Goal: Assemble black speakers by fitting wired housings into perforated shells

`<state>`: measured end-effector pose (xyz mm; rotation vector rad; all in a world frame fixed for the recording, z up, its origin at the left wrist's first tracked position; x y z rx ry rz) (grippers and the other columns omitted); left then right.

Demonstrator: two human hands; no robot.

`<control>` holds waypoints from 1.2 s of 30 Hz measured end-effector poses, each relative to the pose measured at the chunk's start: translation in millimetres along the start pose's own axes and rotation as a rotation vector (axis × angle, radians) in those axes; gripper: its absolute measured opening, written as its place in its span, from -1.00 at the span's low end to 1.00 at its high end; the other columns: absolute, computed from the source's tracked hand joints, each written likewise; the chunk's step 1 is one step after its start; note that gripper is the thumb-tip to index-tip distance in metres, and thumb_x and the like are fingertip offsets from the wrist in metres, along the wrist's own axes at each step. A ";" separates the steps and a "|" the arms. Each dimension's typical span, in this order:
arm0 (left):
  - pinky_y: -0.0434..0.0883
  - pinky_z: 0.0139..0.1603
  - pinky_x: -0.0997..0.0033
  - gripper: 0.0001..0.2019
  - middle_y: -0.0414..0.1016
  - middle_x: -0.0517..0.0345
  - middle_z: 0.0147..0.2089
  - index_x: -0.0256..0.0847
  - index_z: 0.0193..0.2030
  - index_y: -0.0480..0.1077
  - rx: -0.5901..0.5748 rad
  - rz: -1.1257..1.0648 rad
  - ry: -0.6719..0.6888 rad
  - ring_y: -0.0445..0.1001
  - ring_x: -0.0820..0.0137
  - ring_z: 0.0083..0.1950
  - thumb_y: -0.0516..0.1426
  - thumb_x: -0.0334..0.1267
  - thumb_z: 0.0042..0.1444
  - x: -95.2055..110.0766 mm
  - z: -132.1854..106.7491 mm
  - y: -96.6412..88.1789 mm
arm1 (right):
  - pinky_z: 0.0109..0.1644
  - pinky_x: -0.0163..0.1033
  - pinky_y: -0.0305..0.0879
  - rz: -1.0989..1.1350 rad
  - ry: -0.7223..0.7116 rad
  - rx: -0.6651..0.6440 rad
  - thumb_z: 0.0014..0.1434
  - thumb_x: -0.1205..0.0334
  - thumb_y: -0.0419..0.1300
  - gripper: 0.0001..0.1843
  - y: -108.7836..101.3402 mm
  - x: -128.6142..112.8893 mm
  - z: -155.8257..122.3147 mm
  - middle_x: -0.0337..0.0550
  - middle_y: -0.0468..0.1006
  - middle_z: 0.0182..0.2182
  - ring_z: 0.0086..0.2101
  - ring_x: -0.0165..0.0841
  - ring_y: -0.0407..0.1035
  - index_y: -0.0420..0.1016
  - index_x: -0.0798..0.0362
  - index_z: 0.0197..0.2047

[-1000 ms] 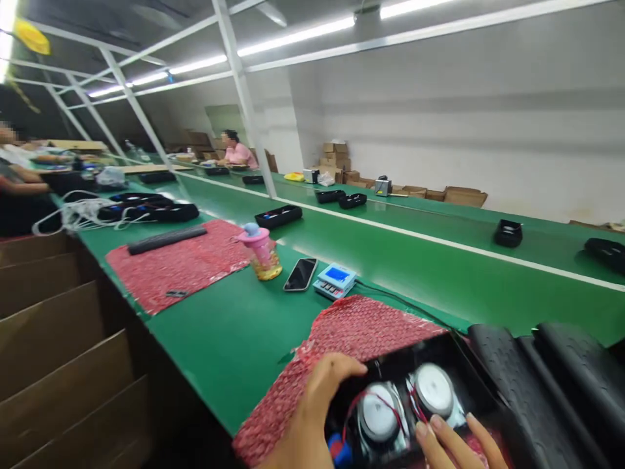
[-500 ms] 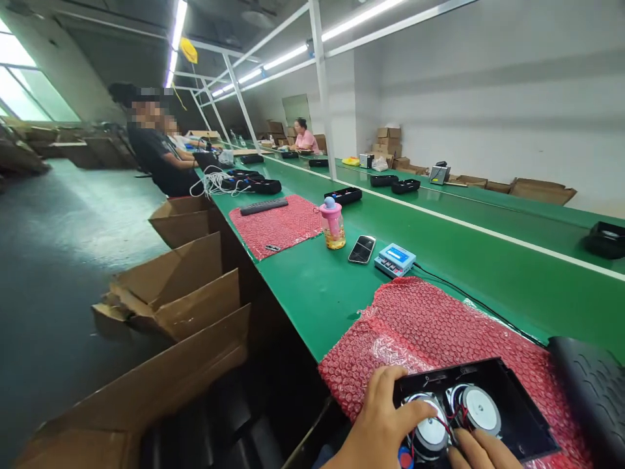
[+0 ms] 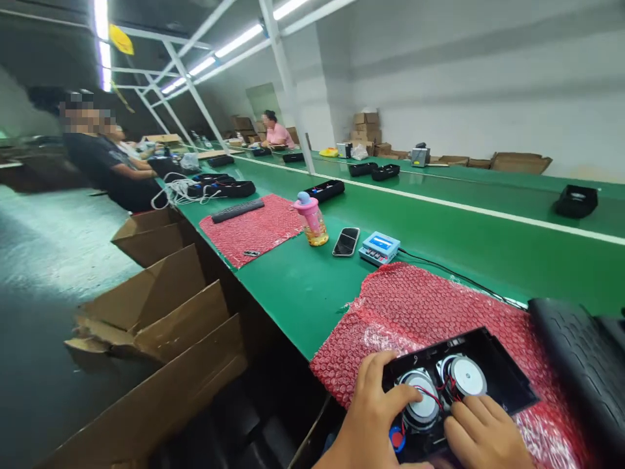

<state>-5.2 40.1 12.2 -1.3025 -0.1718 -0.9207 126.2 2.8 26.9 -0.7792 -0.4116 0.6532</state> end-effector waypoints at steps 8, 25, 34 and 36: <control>0.29 0.09 -0.10 -0.38 0.08 -0.03 0.17 -0.04 -0.10 0.44 -0.055 -0.029 0.000 0.21 -0.04 0.12 0.36 -0.20 -0.47 16.7 5.5 -14.2 | -0.38 -0.20 -0.16 0.143 0.063 -0.043 0.27 0.06 -0.11 -0.61 -8.3 1.6 10.8 -0.21 0.24 -0.61 -0.52 -0.34 0.05 0.19 0.04 -0.53; 0.29 0.09 -0.17 -0.35 0.01 -0.06 0.17 -0.03 -0.04 0.39 -0.143 0.048 0.004 0.18 -0.06 0.16 0.35 -0.29 -0.41 24.7 9.3 -15.3 | -0.38 -0.21 -0.20 0.173 0.037 -0.007 0.30 0.04 -0.15 -0.58 -7.3 1.0 8.6 -0.23 0.21 -0.61 -0.53 -0.36 0.02 0.16 0.04 -0.53; 0.32 0.09 -0.03 -0.37 0.12 -0.05 0.22 -0.07 -0.05 0.41 0.006 0.192 0.133 0.21 -0.01 0.16 0.35 -0.23 -0.40 33.4 2.5 -22.6 | -0.37 -0.22 -0.16 0.131 0.056 -0.011 0.25 0.06 -0.03 -0.65 -7.5 1.2 6.7 -0.22 0.23 -0.59 -0.51 -0.36 0.04 0.18 0.05 -0.51; 0.21 0.20 0.01 -0.47 0.25 0.02 0.19 -0.06 -0.04 0.42 0.126 0.278 0.239 0.21 0.06 0.17 0.31 -0.21 -0.27 43.5 -4.0 -30.9 | -0.36 -0.21 -0.15 0.129 0.062 -0.013 0.24 0.07 -0.03 -0.66 -8.2 1.4 6.4 -0.22 0.24 -0.58 -0.51 -0.35 0.05 0.18 0.05 -0.50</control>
Point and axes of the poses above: each hand's wrist, its own z-axis towards the middle knuckle, its own y-axis out of the palm, x = y × z, the point moved 8 cm from there along z, towards the middle knuckle
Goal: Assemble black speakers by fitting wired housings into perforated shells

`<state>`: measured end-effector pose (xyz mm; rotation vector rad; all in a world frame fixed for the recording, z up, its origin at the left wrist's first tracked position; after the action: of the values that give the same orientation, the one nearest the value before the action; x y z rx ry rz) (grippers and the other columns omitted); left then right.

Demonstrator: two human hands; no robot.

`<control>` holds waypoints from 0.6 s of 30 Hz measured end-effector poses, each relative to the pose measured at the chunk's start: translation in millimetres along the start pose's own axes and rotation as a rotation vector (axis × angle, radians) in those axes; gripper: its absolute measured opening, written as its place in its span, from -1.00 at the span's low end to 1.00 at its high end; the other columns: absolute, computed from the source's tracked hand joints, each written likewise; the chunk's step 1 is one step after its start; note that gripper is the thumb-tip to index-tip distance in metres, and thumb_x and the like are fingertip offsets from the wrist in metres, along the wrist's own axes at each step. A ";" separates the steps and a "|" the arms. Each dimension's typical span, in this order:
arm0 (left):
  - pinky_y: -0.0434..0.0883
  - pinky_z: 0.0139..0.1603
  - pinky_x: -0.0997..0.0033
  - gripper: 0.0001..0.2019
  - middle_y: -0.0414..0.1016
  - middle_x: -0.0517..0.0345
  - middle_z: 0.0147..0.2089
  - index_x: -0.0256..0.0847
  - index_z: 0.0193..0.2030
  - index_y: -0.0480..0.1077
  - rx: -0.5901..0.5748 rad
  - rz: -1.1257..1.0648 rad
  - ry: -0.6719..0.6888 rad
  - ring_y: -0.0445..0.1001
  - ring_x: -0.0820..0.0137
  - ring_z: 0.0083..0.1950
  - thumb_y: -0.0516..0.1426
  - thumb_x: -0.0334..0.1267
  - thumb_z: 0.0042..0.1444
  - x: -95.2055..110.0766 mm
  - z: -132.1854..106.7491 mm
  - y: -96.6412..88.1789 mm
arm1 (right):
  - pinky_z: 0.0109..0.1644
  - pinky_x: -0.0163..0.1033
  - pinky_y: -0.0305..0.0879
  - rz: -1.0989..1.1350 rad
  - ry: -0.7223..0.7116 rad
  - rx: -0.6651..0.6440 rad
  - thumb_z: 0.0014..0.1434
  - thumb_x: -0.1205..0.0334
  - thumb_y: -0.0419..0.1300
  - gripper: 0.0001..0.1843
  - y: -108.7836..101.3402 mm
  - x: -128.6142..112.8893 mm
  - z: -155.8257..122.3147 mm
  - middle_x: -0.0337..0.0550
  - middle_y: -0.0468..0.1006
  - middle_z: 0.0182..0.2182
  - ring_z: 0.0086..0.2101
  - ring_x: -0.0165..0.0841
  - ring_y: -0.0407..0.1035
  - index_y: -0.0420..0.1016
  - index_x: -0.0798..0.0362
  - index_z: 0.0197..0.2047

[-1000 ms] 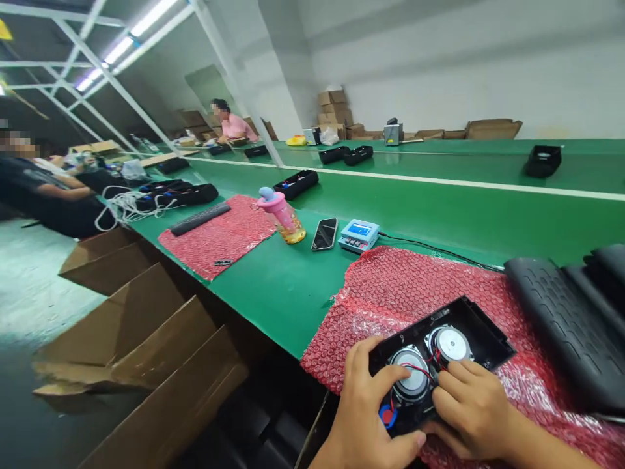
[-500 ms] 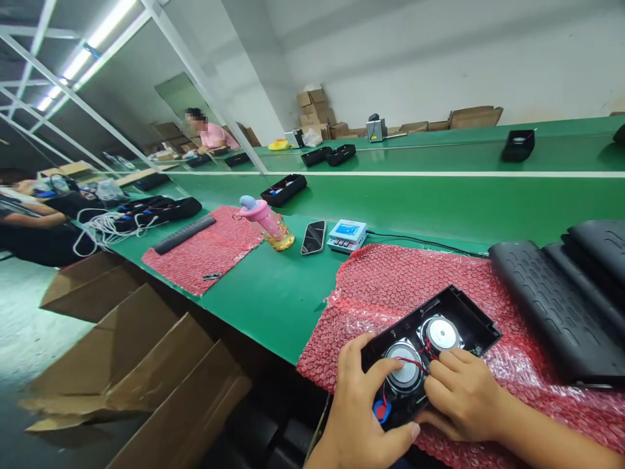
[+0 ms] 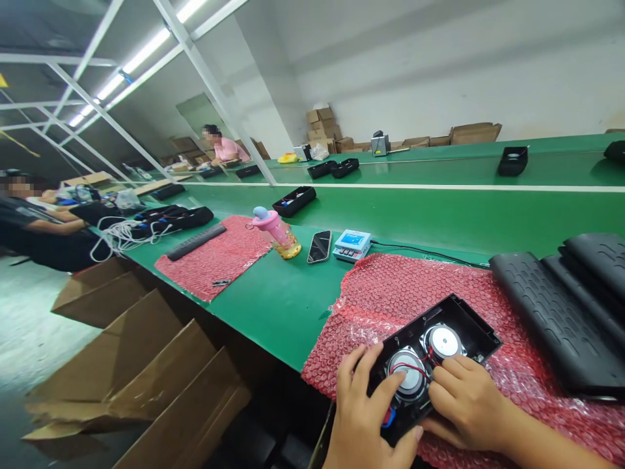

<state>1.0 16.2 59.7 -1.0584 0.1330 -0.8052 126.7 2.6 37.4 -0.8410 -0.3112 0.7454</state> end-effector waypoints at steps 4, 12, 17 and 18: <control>0.00 0.34 0.18 -0.66 0.52 0.12 -0.10 -0.18 -0.09 0.45 0.139 0.057 0.169 0.38 0.26 0.02 0.23 -0.31 -0.08 17.4 -6.6 -9.6 | -0.37 -0.21 -0.10 -0.009 -0.004 -0.007 0.23 0.07 -0.03 -0.68 0.0 -1.1 0.2 -0.21 0.25 -0.58 -0.51 -0.35 0.07 0.19 0.05 -0.50; 0.16 0.22 0.25 -0.82 0.51 0.17 -0.34 -0.20 -0.20 0.43 0.175 -0.173 0.033 0.47 0.41 -0.26 0.16 -0.36 0.01 15.8 -3.3 -4.9 | -0.20 -0.17 0.26 -0.048 -0.014 0.025 0.22 0.07 -0.01 -0.69 -48.9 27.1 9.1 0.10 0.42 -0.12 -0.22 -0.24 0.33 0.34 0.13 -0.14; 0.20 0.12 0.26 -0.91 0.46 0.28 -0.46 -0.16 -0.31 0.40 0.191 -0.247 0.009 0.42 0.47 -0.42 0.17 -0.38 0.00 12.6 0.2 -2.7 | -0.20 -0.04 0.32 -0.570 0.677 -0.288 0.20 -0.04 0.00 -0.56 -84.6 129.6 -9.1 0.11 0.46 -0.25 -0.24 -0.09 0.38 0.37 0.18 -0.10; 0.22 0.08 0.28 -0.93 0.45 0.29 -0.48 -0.15 -0.34 0.39 0.195 -0.250 0.006 0.42 0.48 -0.43 0.17 -0.38 0.00 12.0 1.1 -2.8 | -0.25 -0.02 0.31 -0.648 0.834 -0.416 0.20 -0.10 -0.04 -0.47 -87.6 148.9 -22.7 0.15 0.44 -0.24 -0.25 -0.04 0.38 0.35 0.20 -0.04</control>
<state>8.6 8.6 65.8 -0.8982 -0.0737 -1.0252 285.5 56.6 84.9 -1.2763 0.0314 -0.3129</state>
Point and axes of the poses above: each hand's wrist, its own z-axis towards the middle knuckle, its own y-axis out of the palm, x = y × z, the point moved 8 cm from there along z, towards the middle knuckle
